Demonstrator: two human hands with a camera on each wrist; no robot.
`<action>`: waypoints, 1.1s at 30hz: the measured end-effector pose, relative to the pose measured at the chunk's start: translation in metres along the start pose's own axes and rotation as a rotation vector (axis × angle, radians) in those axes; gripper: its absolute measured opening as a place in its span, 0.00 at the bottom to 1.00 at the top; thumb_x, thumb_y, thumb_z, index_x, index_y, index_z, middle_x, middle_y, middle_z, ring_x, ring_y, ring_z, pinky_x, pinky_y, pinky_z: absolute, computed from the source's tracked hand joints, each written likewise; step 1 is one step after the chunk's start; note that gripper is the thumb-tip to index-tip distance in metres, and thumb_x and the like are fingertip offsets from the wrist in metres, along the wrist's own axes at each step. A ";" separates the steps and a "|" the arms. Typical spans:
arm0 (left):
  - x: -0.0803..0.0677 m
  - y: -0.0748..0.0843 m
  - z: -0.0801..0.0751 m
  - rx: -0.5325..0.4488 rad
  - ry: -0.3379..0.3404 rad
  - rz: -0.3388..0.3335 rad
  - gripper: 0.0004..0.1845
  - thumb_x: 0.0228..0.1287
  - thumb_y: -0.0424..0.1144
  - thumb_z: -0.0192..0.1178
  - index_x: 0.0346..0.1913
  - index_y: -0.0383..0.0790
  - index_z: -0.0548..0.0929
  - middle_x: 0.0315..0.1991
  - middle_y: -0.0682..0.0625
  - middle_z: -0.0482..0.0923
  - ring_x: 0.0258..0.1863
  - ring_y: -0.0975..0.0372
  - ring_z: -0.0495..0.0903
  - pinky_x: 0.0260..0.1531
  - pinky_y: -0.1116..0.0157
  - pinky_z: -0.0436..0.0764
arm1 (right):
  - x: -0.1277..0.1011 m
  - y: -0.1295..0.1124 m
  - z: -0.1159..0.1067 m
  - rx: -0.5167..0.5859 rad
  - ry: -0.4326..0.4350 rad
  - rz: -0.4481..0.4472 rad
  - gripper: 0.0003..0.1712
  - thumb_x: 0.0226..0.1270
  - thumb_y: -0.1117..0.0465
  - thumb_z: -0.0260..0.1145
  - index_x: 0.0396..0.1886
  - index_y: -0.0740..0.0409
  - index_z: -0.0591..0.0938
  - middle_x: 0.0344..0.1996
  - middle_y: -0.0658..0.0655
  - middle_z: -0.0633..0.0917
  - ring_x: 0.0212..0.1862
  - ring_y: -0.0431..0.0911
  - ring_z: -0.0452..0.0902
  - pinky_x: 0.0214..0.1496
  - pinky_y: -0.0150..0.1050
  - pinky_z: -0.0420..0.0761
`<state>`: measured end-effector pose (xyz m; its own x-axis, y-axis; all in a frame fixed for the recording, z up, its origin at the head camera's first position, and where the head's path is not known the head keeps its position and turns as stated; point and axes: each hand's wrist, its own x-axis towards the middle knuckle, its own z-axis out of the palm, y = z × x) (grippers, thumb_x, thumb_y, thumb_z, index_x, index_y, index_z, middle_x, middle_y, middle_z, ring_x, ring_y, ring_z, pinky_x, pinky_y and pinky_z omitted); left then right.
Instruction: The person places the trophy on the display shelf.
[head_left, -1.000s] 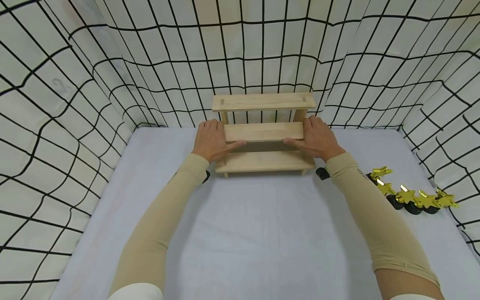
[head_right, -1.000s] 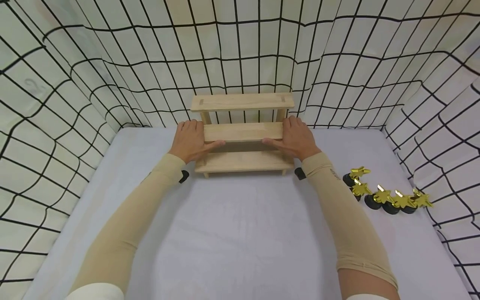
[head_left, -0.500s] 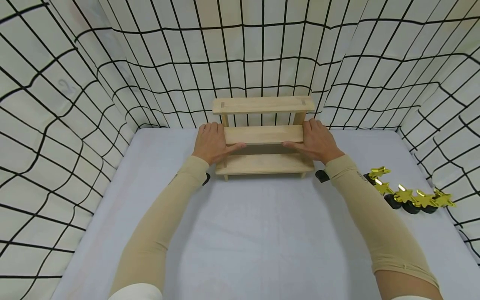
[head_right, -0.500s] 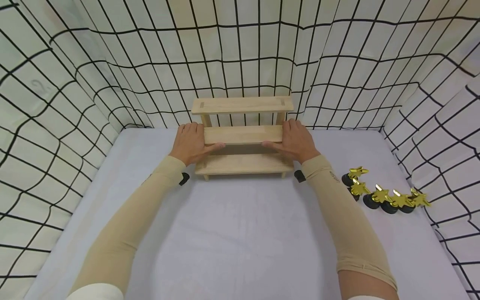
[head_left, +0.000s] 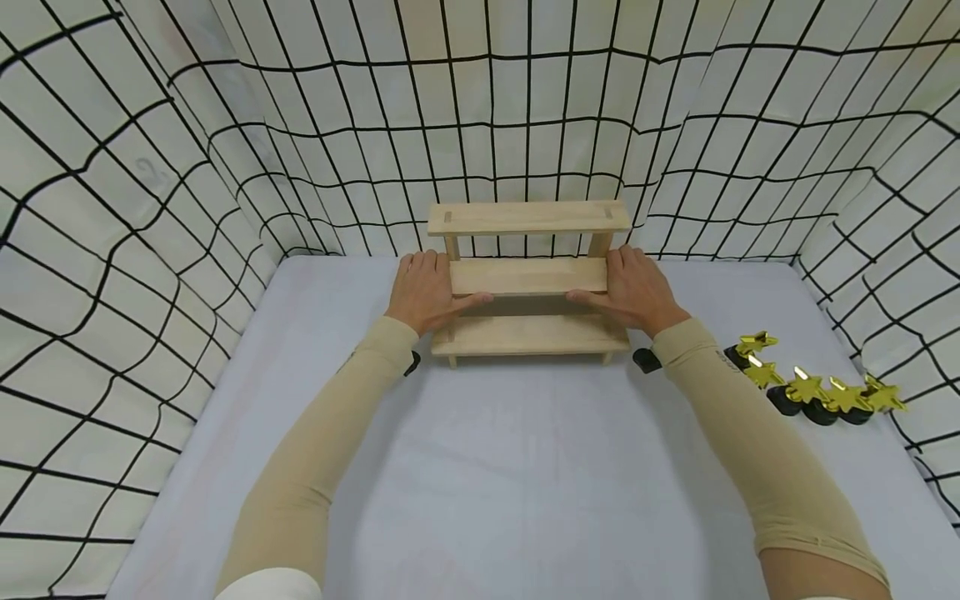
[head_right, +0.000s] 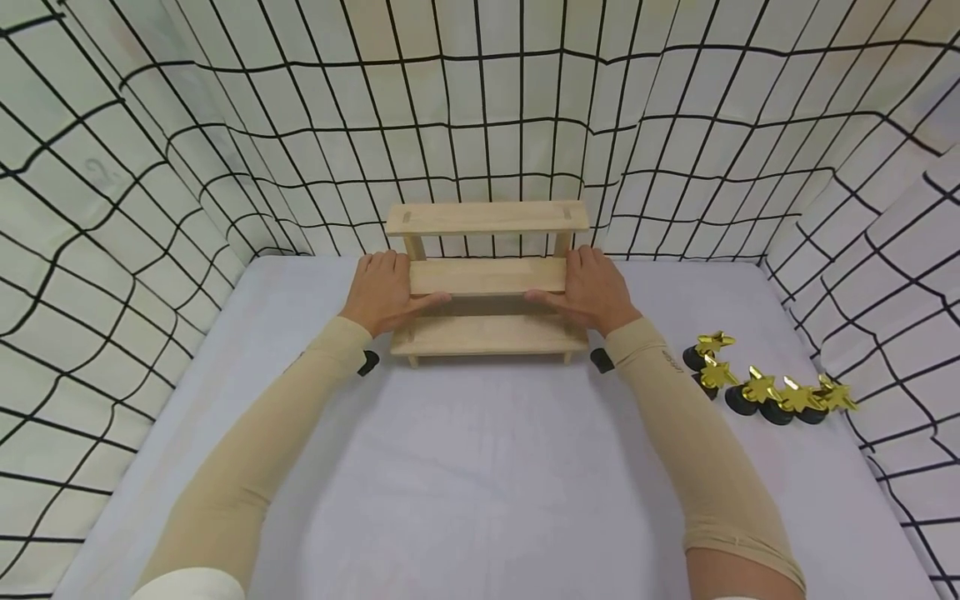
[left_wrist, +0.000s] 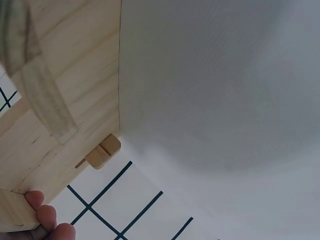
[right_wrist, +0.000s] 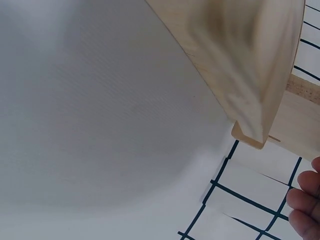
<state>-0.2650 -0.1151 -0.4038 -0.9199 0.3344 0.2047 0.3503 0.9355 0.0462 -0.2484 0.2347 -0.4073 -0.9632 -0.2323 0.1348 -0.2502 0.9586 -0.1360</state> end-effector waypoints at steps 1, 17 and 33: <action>-0.001 0.000 0.000 0.004 -0.001 0.003 0.49 0.55 0.80 0.60 0.48 0.31 0.77 0.45 0.38 0.79 0.51 0.44 0.77 0.60 0.49 0.71 | -0.001 0.000 0.000 -0.001 0.001 0.000 0.54 0.61 0.21 0.61 0.53 0.71 0.73 0.41 0.64 0.77 0.42 0.55 0.71 0.45 0.47 0.72; -0.017 0.002 -0.002 0.005 0.025 0.032 0.47 0.54 0.79 0.62 0.46 0.32 0.77 0.42 0.39 0.79 0.47 0.44 0.77 0.58 0.50 0.71 | -0.022 -0.007 0.000 0.016 0.023 -0.010 0.56 0.60 0.20 0.62 0.56 0.71 0.73 0.42 0.66 0.77 0.42 0.57 0.73 0.46 0.50 0.74; -0.040 0.008 -0.005 0.009 0.041 0.037 0.48 0.52 0.81 0.61 0.45 0.33 0.77 0.41 0.39 0.79 0.46 0.45 0.77 0.58 0.50 0.71 | -0.046 -0.012 -0.002 -0.026 0.049 -0.056 0.52 0.59 0.23 0.65 0.49 0.72 0.75 0.38 0.66 0.78 0.39 0.58 0.73 0.43 0.49 0.74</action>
<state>-0.2247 -0.1213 -0.4070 -0.8982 0.3642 0.2462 0.3825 0.9235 0.0292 -0.2005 0.2345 -0.4098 -0.9418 -0.2779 0.1893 -0.3002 0.9485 -0.1014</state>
